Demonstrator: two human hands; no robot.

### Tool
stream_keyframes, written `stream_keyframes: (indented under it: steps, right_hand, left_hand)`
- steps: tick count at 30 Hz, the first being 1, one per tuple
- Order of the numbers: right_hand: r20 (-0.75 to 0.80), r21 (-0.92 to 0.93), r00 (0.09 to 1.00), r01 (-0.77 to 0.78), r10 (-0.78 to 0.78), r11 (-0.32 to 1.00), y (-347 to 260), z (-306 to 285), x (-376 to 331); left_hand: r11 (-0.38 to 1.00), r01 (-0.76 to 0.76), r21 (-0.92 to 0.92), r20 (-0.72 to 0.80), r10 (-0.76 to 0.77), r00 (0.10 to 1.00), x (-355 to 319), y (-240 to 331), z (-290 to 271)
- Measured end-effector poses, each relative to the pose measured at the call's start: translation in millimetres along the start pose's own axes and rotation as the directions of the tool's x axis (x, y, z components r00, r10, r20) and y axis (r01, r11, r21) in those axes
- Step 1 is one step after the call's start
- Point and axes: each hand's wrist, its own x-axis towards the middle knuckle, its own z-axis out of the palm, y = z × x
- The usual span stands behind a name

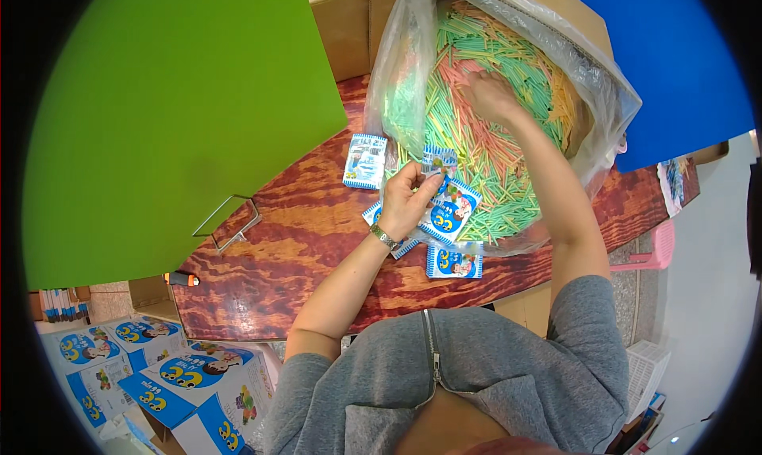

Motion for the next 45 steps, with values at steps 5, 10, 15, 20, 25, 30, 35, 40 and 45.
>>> stream_keyframes:
  steps: [5, 10, 15, 20, 25, 30, 35, 40, 45]
  right_hand:
    - [0.016, 0.601, 0.997, 0.049, -0.073, 0.798, 9.2, -41.3, -29.0]
    - [0.273, 0.903, 0.921, -0.345, -0.278, -0.255, 23.1, -34.0, -61.8]
    - [0.272, 0.885, 0.917, -0.357, -0.291, -0.298, -4.6, -43.7, -96.2]
    - [0.26, 0.959, 0.881, -0.285, -0.395, -0.004, -17.6, -92.3, -109.3]
    - [0.266, 0.583, 0.852, 0.23, -0.451, 0.779, -48.6, -147.9, -113.0]
    - [0.356, 0.242, 0.784, 0.448, -0.508, 0.861, -59.3, -155.4, -106.3]
    - [0.547, 0.024, 0.689, 0.554, -0.475, 0.832, -67.1, -152.6, -91.1]
    - [0.54, -0.066, 0.71, 0.572, -0.453, 0.818, -86.8, -160.4, -84.8]
    - [0.212, 0.182, 0.811, 0.516, -0.546, 0.837, -79.0, -166.5, -87.0]
  left_hand:
    - [0.994, 0.076, -0.084, 0.026, -0.074, 0.997, 5.4, 3.1, 0.7]
    - [0.99, -0.019, -0.14, 0.004, 0.02, 1.0, 19.7, 13.1, 6.8]
    - [0.994, -0.048, -0.1, -0.006, 0.047, 0.999, 27.3, 13.6, 6.5]
    - [0.939, -0.202, 0.279, -0.093, 0.236, 0.967, 24.7, 2.0, 5.4]
    - [0.733, -0.346, 0.585, -0.053, 0.461, 0.886, 21.6, 12.7, -0.2]
    - [0.704, -0.366, 0.609, -0.027, 0.479, 0.877, 21.0, 12.7, -0.9]
    - [0.673, -0.369, 0.641, 0.014, 0.471, 0.882, 17.7, 20.5, 1.7]
    - [0.592, -0.462, 0.66, 0.054, 0.576, 0.816, 18.1, 23.8, 3.9]
    - [0.731, -0.355, 0.583, -0.011, 0.444, 0.896, 19.1, 21.9, -0.7]
